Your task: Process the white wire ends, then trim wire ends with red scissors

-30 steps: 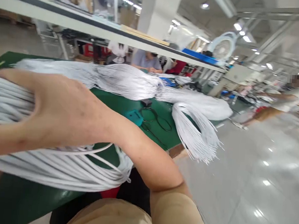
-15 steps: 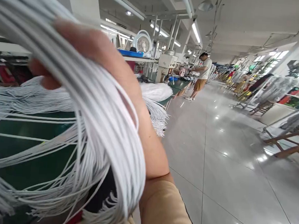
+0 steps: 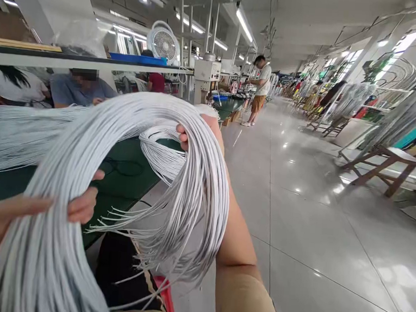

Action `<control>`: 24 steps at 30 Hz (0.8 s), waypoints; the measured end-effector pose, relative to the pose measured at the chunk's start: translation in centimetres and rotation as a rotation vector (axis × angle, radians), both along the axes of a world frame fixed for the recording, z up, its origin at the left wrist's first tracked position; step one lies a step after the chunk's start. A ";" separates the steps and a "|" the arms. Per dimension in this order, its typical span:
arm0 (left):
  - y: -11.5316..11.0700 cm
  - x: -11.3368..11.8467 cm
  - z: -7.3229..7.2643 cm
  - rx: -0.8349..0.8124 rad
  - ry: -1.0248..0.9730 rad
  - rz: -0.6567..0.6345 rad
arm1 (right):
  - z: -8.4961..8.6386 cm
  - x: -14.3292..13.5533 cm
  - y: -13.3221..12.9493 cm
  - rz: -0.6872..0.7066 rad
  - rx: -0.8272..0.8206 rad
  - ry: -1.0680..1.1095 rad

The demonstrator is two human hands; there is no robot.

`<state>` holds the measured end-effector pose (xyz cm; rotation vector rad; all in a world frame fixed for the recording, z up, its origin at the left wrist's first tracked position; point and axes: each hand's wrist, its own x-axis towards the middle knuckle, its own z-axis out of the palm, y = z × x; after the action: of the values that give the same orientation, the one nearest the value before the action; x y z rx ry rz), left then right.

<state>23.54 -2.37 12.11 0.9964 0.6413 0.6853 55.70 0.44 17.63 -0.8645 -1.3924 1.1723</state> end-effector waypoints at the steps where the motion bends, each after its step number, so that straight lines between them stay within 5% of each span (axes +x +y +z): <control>1: 0.5 0.7 0.4 0.000 -0.015 0.025 | -1.3 0.9 0.4 0.001 -0.017 0.034; 4: 2.3 2.7 1.9 0.054 -0.072 0.122 | -6.9 2.2 0.0 0.032 -0.032 0.183; 7: 3.8 4.6 2.9 0.112 -0.114 0.131 | -15.1 1.1 -2.1 0.240 -0.160 0.417; 11: 6.5 6.7 1.1 -0.051 -0.154 0.073 | -24.5 -0.5 -4.8 0.245 -0.252 0.463; 14: 9.0 7.9 -1.1 -0.167 -0.183 0.053 | -25.5 1.3 -5.9 0.095 -0.396 0.462; 19: 12.1 8.7 -2.4 -0.266 -0.459 0.014 | -22.1 6.9 -7.0 0.061 -0.310 0.247; 21: 12.9 8.8 -3.0 -0.278 -0.502 0.038 | -22.5 8.0 -7.2 0.078 -0.348 0.172; 24: 13.6 8.7 -5.4 -0.288 -0.397 0.133 | -24.1 9.4 -6.6 -0.083 -0.448 -0.081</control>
<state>32.23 11.22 6.76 0.5333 0.4413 0.8530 65.14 -6.17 -6.42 -1.2818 -1.1597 1.4231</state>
